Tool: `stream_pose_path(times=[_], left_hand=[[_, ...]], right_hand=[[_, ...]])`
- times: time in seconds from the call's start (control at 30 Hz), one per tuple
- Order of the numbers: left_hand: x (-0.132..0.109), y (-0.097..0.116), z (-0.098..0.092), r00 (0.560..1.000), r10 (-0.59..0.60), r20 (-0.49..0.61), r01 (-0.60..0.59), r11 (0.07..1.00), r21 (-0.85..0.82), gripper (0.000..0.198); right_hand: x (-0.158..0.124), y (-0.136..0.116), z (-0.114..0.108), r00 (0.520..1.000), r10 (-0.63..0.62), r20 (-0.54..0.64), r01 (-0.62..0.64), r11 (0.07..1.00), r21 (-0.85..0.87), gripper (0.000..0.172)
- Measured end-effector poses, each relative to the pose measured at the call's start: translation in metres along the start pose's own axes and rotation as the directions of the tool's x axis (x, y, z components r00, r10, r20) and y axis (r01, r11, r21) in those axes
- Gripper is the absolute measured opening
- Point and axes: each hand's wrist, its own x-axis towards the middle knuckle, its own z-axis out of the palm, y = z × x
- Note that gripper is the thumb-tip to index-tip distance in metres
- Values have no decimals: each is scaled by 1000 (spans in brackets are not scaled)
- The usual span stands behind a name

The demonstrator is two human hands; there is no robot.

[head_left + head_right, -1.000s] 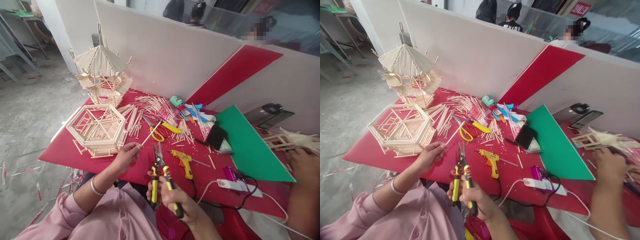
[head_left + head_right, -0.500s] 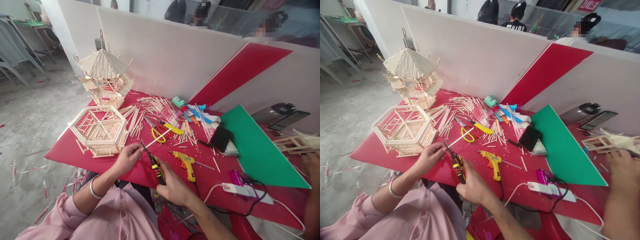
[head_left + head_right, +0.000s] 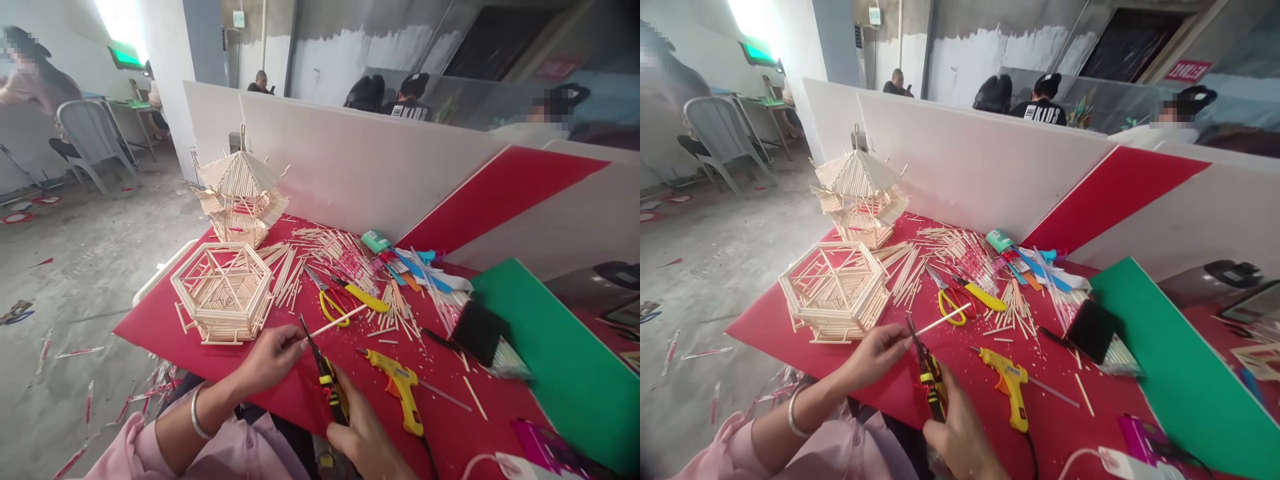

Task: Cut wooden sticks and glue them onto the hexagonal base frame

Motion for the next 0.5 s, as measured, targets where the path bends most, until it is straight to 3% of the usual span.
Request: stream_pose_path(times=[0.1, 0.2, 0.37, 0.5], left_hand=[[-1, -3, 2, 1000, 4, -17, -3, 1000, 29, 34], [0, -4, 5, 997, -72, -15, 71, 995, -67, 42], [1, -4, 9, 933, -312, 180, 359, 837, -413, 53], [1, -8, 10, 915, -342, 215, 404, 788, -465, 54]], right_hand=[[2, 13, 0, 1000, 10, 19, -10, 1000, 21, 86], [1, 28, -4, 1000, 29, 6, -28, 998, -58, 91], [-5, 43, -14, 999, 35, 16, -32, 992, -121, 89], [-6, 63, -12, 997, 74, -20, -76, 991, -112, 86]])
